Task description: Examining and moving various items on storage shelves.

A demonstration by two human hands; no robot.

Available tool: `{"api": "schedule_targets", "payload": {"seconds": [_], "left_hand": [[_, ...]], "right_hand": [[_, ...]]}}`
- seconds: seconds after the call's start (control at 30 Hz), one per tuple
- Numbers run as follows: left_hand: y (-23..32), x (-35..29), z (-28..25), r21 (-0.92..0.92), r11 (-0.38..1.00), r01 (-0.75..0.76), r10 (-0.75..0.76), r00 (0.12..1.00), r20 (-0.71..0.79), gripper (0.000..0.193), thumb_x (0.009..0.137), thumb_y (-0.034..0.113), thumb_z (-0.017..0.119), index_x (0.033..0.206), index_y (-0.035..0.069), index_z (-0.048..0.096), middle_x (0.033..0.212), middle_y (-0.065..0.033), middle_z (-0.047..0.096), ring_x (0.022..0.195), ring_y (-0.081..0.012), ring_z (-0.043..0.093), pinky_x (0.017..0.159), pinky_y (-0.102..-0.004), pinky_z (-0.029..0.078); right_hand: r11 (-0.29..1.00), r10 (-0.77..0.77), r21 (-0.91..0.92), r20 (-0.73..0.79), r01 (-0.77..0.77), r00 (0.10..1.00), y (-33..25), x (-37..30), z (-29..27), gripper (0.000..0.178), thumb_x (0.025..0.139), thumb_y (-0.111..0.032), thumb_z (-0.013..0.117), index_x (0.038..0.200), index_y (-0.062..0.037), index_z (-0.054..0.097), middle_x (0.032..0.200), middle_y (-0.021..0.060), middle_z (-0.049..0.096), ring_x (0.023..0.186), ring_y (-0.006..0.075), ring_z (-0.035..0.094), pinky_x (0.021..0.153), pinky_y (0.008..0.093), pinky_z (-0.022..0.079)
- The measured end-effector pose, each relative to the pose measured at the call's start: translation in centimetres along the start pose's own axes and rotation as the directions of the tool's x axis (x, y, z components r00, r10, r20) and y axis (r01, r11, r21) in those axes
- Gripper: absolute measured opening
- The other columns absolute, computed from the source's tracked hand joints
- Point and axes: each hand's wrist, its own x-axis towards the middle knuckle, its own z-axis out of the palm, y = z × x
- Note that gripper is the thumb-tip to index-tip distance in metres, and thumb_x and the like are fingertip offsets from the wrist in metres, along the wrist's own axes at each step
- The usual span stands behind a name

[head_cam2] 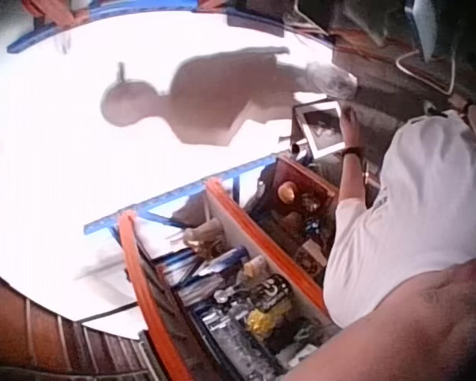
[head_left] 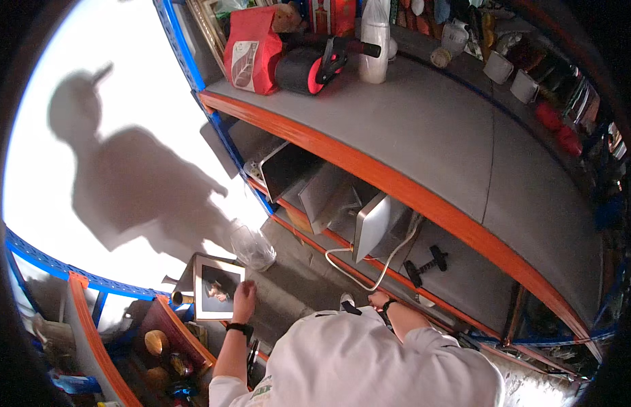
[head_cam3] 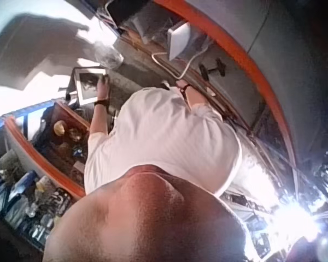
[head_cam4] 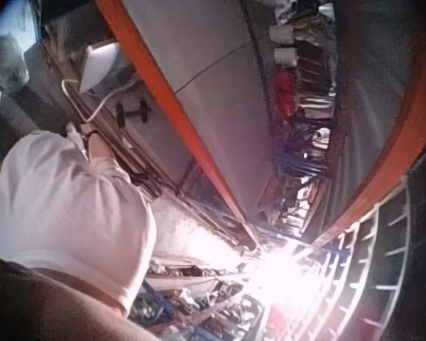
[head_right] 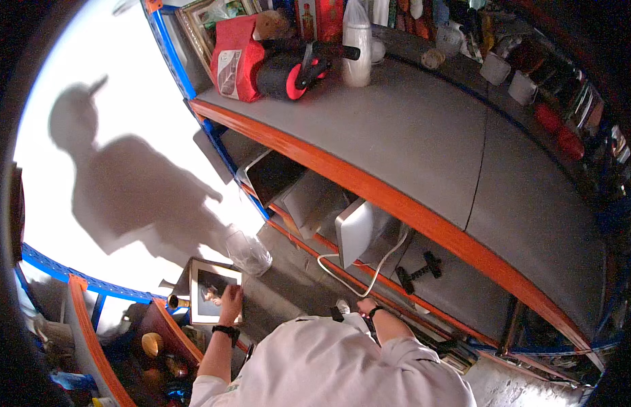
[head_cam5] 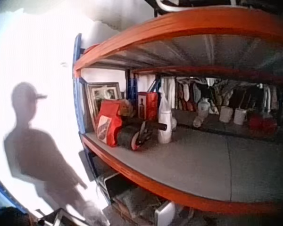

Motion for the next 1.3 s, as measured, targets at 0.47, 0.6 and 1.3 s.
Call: {"api": "schedule_targets", "payload": {"seconds": [0.47,0.6,1.3], "left_hand": [[43.6,8.3,-0.4,0.077,0.544,-0.836,0.836,0.547,0.036,0.037,0.080,0.007,0.062,0.114,0.003,0.047,0.117,-0.0127,0.049,0.105,-0.0234,0.050,0.078,-0.0298,0.043],[51.0,9.9,2.0,-0.107,0.529,-0.842,0.848,0.524,0.078,0.041,0.083,0.005,0.060,0.120,0.005,0.042,0.127,-0.0096,0.044,0.115,-0.0187,0.044,0.087,-0.0301,0.040],[74.0,36.6,8.1,-0.326,0.669,-0.668,0.716,0.697,0.041,0.031,0.078,0.021,0.060,0.102,0.000,0.061,0.103,-0.0113,0.062,0.099,-0.0198,0.055,0.084,-0.0336,0.042]], "right_hand": [[0.988,0.051,-0.132,-0.206,-0.079,0.977,6.9,5.0,-2.9,0.034,0.067,-0.034,0.061,0.085,-0.0066,0.069,0.086,0.0083,0.067,0.086,0.0226,0.061,0.076,0.0355,0.045],[0.976,0.094,0.204,-0.108,-0.070,0.990,9.8,4.0,-3.2,0.030,0.076,-0.030,0.056,0.092,-0.0063,0.066,0.088,0.0116,0.065,0.081,0.0232,0.062,0.069,0.0394,0.048],[0.884,-0.268,-0.450,-0.258,0.130,0.928,12.6,-4.6,1.4,0.009,0.077,-0.006,0.054,0.080,-0.0031,0.062,0.077,0.0153,0.064,0.075,0.0299,0.064,0.066,0.0413,0.050]]}}
